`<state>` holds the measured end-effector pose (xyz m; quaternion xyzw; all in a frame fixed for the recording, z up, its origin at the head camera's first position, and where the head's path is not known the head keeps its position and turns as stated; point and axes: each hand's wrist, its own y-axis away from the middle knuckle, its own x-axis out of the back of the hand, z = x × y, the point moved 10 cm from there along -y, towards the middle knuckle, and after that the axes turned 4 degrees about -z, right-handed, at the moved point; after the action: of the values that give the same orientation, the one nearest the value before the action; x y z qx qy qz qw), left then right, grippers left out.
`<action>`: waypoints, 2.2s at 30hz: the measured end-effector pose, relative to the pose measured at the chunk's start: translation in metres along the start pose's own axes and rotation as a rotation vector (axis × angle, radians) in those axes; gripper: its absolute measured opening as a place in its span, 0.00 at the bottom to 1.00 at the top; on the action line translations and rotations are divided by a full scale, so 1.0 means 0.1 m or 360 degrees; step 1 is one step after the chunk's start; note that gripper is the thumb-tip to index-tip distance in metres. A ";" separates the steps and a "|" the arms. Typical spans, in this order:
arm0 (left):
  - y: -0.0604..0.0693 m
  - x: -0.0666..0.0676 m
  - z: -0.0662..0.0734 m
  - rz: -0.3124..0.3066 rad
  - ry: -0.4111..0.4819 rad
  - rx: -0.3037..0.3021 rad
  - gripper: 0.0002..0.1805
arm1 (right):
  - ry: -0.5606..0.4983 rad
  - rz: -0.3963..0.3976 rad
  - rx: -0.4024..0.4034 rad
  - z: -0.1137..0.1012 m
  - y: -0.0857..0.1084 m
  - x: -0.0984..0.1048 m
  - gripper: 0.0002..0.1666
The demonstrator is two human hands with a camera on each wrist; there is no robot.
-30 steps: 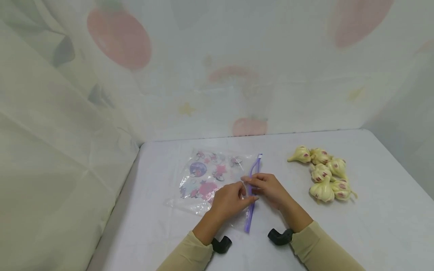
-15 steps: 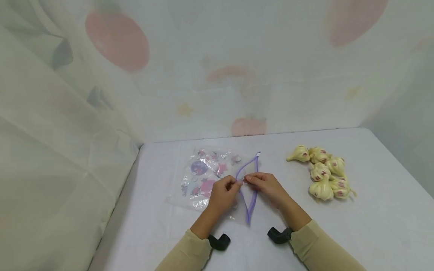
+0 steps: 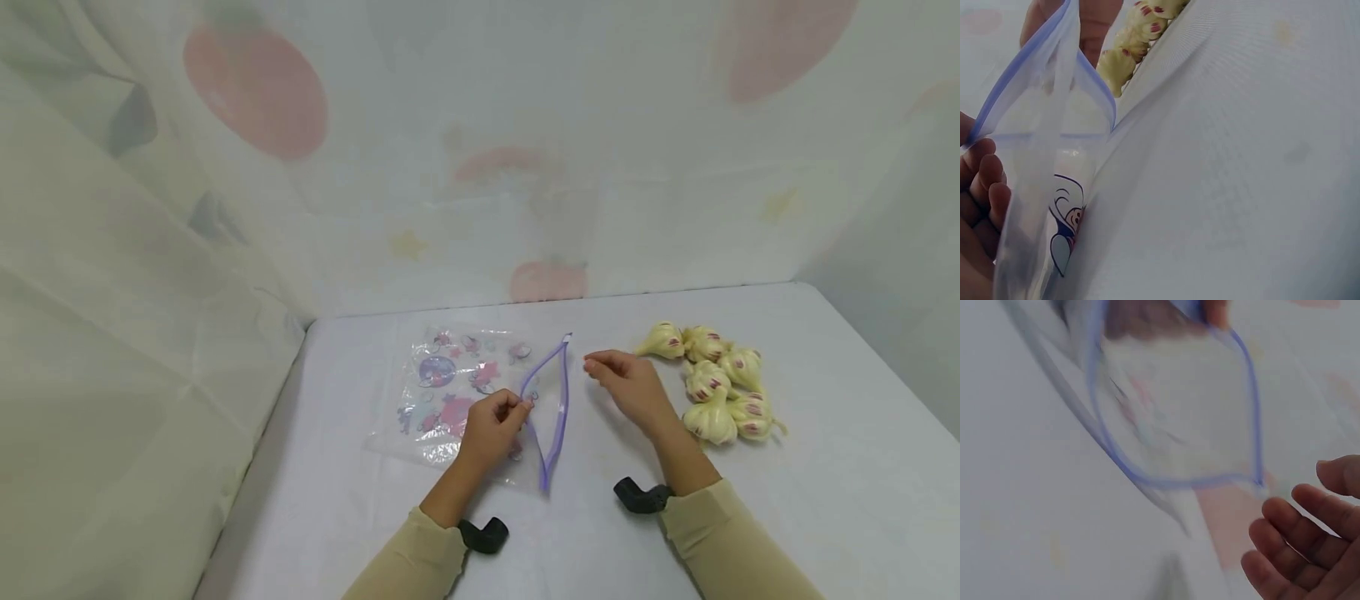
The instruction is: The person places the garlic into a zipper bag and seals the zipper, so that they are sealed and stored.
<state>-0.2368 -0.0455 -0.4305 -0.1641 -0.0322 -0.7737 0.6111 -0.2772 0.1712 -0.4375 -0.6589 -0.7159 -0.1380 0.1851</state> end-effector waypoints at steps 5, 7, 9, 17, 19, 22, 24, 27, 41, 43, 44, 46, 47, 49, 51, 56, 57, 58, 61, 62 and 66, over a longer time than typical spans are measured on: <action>0.00 -0.02 0.02 0.0020 0.0002 -0.0036 0.10 | 0.0362 0.0185 -0.0066 -0.01 0.00 0.58 0.27; -0.03 -0.04 -0.11 0.0026 -0.0002 -0.0055 0.11 | 0.0463 0.0148 -0.0109 -0.02 -0.03 0.73 0.30; -0.06 -0.07 -0.23 0.0026 -0.0011 -0.0062 0.11 | 0.0578 0.0068 -0.0144 -0.04 -0.09 0.85 0.33; -0.13 -0.03 -0.39 0.0073 -0.0066 -0.0103 0.11 | 0.0864 -0.0307 -0.0456 0.29 -0.37 1.09 0.42; -0.14 -0.02 -0.41 0.0088 -0.0058 -0.0083 0.11 | 0.0889 -0.0375 -0.0501 0.38 -0.41 1.07 0.43; -0.16 -0.01 -0.46 0.0088 -0.0026 -0.0052 0.12 | 0.0959 -0.0414 -0.0483 0.45 -0.46 1.02 0.41; -0.17 0.00 -0.47 0.0085 -0.0005 -0.0043 0.12 | 0.1020 -0.0395 -0.0453 0.45 -0.48 0.99 0.41; -0.16 0.00 -0.48 0.0095 -0.0002 -0.0057 0.13 | 0.1081 -0.0357 -0.0387 0.43 -0.51 0.95 0.40; -0.19 -0.06 -0.46 0.0069 0.0009 -0.0108 0.12 | 0.0863 -0.0361 -0.0283 0.35 -0.44 0.55 0.40; -0.20 -0.06 -0.46 0.0071 0.0008 -0.0099 0.12 | 0.0780 -0.0340 -0.0321 0.39 -0.40 0.52 0.41; -0.20 -0.06 -0.46 0.0075 0.0008 -0.0096 0.12 | 0.0736 -0.0324 -0.0329 0.41 -0.38 0.51 0.41; -0.19 -0.06 -0.46 0.0081 0.0014 -0.0090 0.12 | 0.0662 -0.0283 -0.0331 0.44 -0.35 0.49 0.43; -0.19 -0.06 -0.45 0.0084 0.0020 -0.0088 0.11 | 0.0619 -0.0263 -0.0333 0.46 -0.33 0.49 0.43; -0.18 -0.06 -0.45 0.0087 0.0024 -0.0085 0.11 | 0.0548 -0.0226 -0.0332 0.50 -0.31 0.48 0.45; -0.18 -0.06 -0.45 0.0089 0.0020 -0.0082 0.11 | 0.0495 -0.0202 -0.0328 0.52 -0.28 0.47 0.46; -0.17 -0.08 -0.45 0.0063 -0.0009 -0.0079 0.11 | 0.0390 -0.0142 -0.0344 0.60 -0.24 0.45 0.48; -0.17 -0.09 -0.45 0.0052 -0.0015 -0.0081 0.11 | 0.0374 -0.0122 -0.0343 0.62 -0.24 0.46 0.48; -0.17 -0.09 -0.45 0.0041 -0.0022 -0.0084 0.11 | 0.0362 -0.0098 -0.0332 0.63 -0.24 0.46 0.48; -0.17 -0.10 -0.44 0.0031 -0.0047 -0.0090 0.12 | 0.0317 -0.0018 -0.0276 0.62 -0.24 0.49 0.47; -0.18 -0.09 -0.44 0.0033 -0.0053 -0.0091 0.12 | 0.0293 0.0009 -0.0257 0.62 -0.24 0.50 0.46; -0.18 -0.09 -0.45 0.0041 -0.0039 -0.0068 0.11 | 0.0147 0.0075 -0.0199 0.56 -0.23 0.51 0.43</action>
<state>-0.2619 -0.0441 -0.4723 -0.1870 -0.0211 -0.7642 0.6170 -0.3081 0.2393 -0.4634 -0.6787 -0.6810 -0.2081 0.1796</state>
